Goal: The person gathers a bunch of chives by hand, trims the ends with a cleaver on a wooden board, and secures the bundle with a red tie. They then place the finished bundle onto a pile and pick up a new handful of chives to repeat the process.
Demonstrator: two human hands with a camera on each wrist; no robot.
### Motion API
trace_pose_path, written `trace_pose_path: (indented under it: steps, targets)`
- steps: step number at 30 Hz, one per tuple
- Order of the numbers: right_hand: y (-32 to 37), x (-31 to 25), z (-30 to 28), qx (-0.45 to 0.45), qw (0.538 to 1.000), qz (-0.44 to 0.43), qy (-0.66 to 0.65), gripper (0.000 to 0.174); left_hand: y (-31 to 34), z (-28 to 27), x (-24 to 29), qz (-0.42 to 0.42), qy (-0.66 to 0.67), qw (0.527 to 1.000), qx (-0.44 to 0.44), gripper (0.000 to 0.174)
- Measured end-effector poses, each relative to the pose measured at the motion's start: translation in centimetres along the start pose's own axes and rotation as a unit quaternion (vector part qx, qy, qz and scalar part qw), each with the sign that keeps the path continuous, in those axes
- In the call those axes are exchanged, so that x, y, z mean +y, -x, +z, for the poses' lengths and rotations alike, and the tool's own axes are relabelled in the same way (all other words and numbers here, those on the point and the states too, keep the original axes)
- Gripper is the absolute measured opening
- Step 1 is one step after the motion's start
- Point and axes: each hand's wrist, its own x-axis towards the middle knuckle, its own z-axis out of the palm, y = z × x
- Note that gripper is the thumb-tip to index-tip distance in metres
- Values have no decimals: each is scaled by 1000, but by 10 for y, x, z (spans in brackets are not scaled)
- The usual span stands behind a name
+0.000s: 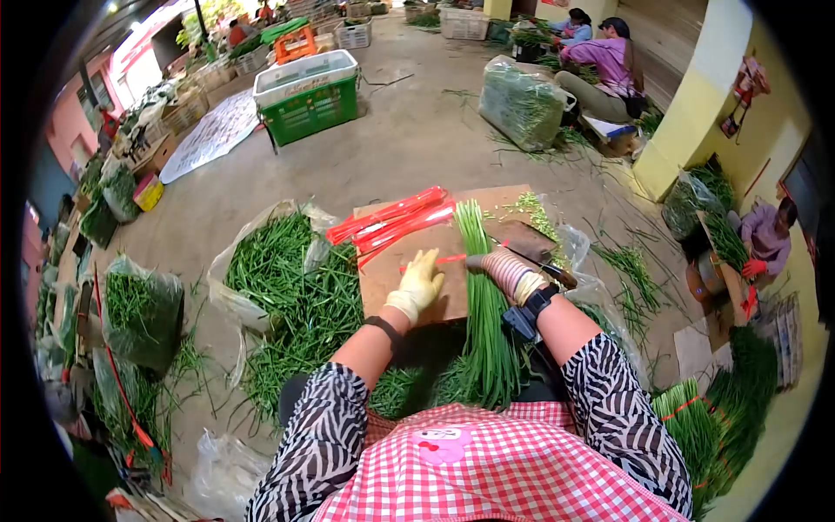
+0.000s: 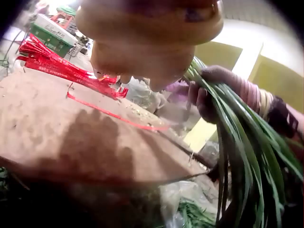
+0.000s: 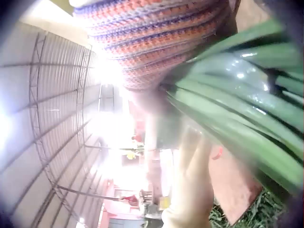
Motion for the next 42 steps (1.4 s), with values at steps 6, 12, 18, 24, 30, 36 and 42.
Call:
trace_pose_path:
  steps: [6,12,18,24,30,36,42]
  targets:
    - [-39,-23,29,59,963,71,254,40,15,21,-5,44,-204,977,-36,75]
    - [-72,20,55,178,911,56,369,92,11,31,-16,38,-201,978,-32,68]
    - [-92,22,57,152,903,89,391,79,11,30,-20,58,-191,980,-6,56]
    - [-87,15,54,184,879,69,435,110,9,27,-21,67,-192,979,-5,53]
    - [-78,-7,-6,56,914,42,399,79,11,30,-29,87,-219,972,-5,52]
    - [69,1,-179,184,908,-190,325,51,32,-24,-8,147,-301,934,-124,56]
    - [278,165,-288,218,872,113,424,40,79,-74,-23,228,-265,933,-81,41]
